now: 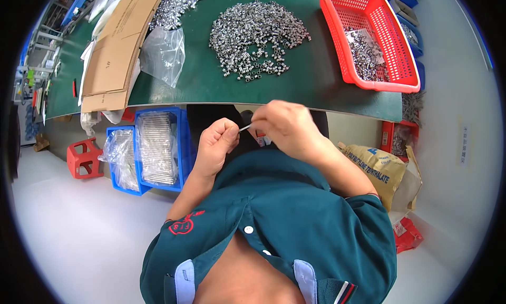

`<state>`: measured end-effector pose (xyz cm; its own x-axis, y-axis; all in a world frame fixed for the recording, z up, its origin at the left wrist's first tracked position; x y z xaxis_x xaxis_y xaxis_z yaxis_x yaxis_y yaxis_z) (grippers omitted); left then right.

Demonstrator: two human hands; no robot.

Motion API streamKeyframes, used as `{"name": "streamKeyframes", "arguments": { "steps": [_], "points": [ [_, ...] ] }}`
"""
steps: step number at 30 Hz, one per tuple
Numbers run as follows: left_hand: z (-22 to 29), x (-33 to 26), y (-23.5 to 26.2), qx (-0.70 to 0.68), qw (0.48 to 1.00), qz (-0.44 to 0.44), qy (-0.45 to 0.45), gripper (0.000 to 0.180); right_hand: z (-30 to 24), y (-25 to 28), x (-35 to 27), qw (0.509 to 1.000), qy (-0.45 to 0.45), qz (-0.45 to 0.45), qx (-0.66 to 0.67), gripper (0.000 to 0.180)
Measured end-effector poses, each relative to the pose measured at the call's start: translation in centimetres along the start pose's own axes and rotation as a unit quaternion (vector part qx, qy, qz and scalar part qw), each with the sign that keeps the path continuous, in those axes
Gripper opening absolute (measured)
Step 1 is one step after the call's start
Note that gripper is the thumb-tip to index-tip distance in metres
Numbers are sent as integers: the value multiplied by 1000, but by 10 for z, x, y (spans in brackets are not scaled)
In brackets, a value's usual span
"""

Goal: Threading small metal pins into hardware components on a workbench.

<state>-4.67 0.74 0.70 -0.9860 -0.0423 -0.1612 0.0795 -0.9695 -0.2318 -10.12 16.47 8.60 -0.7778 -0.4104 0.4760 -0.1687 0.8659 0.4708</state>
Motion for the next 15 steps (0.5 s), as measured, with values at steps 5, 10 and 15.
{"name": "streamKeyframes", "arguments": {
  "steps": [5,10,15],
  "points": [
    [-4,-2,12,-75,997,30,20,21,13,37,7,957,-201,104,184,9],
    [1,0,4,-101,995,14,11,22,32,-13,-15,824,-391,21,409,17],
    [1,1,6,-27,999,38,-18,22,34,-29,-23,735,-442,6,514,16]
  ]
}}
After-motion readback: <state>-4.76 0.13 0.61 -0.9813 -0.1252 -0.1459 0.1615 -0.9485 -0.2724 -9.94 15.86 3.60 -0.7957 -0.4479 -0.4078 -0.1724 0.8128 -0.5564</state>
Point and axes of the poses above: each hand's wrist, its own x-axis towards the middle knuckle, its own y-axis out of the back of the hand, z = x × y, the point moved 5 cm from there along x, towards the middle knuckle, and after that the axes turned 11 degrees about z, right-handed, at the moved point
